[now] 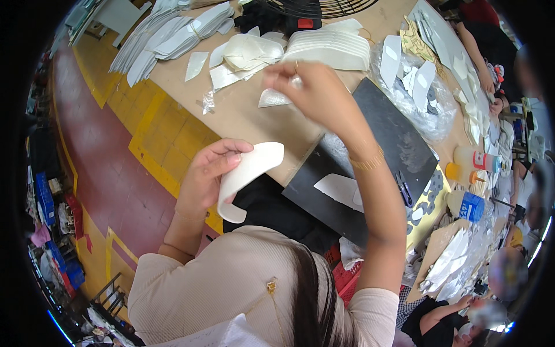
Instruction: The person repeatedly picks up white curved foam pieces and thin transparent sheets, aligns them on a black cutting mat, and stacks them. The person handles the pieces one at a time, occasionally adjusting their position before stacking them into a growing pile.
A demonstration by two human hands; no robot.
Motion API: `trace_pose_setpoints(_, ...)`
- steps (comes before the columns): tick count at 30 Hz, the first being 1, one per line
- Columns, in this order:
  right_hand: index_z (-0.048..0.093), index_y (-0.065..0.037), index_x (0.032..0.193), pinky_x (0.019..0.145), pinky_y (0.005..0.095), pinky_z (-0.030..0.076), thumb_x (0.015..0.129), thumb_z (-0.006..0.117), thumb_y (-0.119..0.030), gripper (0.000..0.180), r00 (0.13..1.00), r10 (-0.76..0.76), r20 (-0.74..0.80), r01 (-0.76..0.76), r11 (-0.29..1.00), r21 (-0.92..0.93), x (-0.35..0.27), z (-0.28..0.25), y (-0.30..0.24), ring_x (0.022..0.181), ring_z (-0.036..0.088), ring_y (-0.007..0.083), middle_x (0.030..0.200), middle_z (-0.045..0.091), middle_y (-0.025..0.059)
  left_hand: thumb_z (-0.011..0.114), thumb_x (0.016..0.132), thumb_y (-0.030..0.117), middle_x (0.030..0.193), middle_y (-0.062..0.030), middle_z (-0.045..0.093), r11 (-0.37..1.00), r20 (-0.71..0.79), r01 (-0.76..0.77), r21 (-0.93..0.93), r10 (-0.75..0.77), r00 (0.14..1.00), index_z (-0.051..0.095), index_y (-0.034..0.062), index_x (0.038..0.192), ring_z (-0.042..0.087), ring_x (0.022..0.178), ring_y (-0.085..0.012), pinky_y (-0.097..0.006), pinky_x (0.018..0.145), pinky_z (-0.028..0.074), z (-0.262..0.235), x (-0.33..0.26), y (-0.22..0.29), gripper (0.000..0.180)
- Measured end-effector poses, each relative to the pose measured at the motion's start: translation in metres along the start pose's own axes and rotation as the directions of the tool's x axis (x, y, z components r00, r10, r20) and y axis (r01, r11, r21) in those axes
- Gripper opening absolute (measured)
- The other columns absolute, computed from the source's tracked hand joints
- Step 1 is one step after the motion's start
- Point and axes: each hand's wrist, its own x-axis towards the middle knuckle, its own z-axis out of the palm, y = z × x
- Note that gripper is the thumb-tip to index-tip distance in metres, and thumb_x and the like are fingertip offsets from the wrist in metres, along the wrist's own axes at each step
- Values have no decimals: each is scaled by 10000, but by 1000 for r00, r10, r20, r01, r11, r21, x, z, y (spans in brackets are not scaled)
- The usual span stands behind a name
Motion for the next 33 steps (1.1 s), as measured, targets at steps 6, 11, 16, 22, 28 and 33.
trace_pose_setpoints(6,706,-108,1093,655,345,511,762,788,-286,384,999,-48,0,47,986,-162,-133,-22,-48,752,646,272,907,633,77,477,993,102,885,-83,633,856,336,381,-348,-265,904,515,12,1221,457,384,-67,-179,330,359,20,31,-28,248)
trace_pose_setpoints(11,714,-53,934,568,304,482,821,735,-115,130,910,179,-374,-248,958,-146,-218,-30,-20,606,607,241,750,629,91,455,1018,300,1088,-136,518,873,370,486,38,-464,805,441,29,1289,602,682,-151,-232,432,512,62,51,-64,383)
trace_pose_setpoints(16,711,7,918,576,271,457,832,738,-126,161,716,506,-482,-496,854,160,-298,-24,9,601,597,155,718,658,89,566,980,250,1167,-124,492,869,361,312,384,-453,815,430,7,1322,605,927,-168,-291,620,598,62,58,-80,442)
trace_pose_setpoints(22,707,21,869,491,212,366,852,748,-183,209,485,791,-374,-525,605,598,-332,-8,48,537,479,34,605,605,1,629,948,134,874,-119,680,686,36,243,686,-366,930,628,-58,1035,698,741,-162,-241,618,580,81,60,-97,211)
trace_pose_setpoints(28,699,19,860,470,216,366,864,739,-219,241,450,713,-538,-528,698,483,-316,-8,72,506,481,41,603,593,4,659,936,187,707,-87,661,553,-122,287,782,-316,941,658,-43,893,659,572,-129,-212,516,527,87,69,-89,234)
trace_pose_setpoints(33,691,20,846,552,281,440,844,735,-217,242,472,666,-578,-622,716,318,-307,-10,80,559,569,163,662,636,100,682,923,232,629,-48,627,436,-142,233,869,-231,962,659,3,813,586,472,-84,-189,427,448,84,75,-90,255)
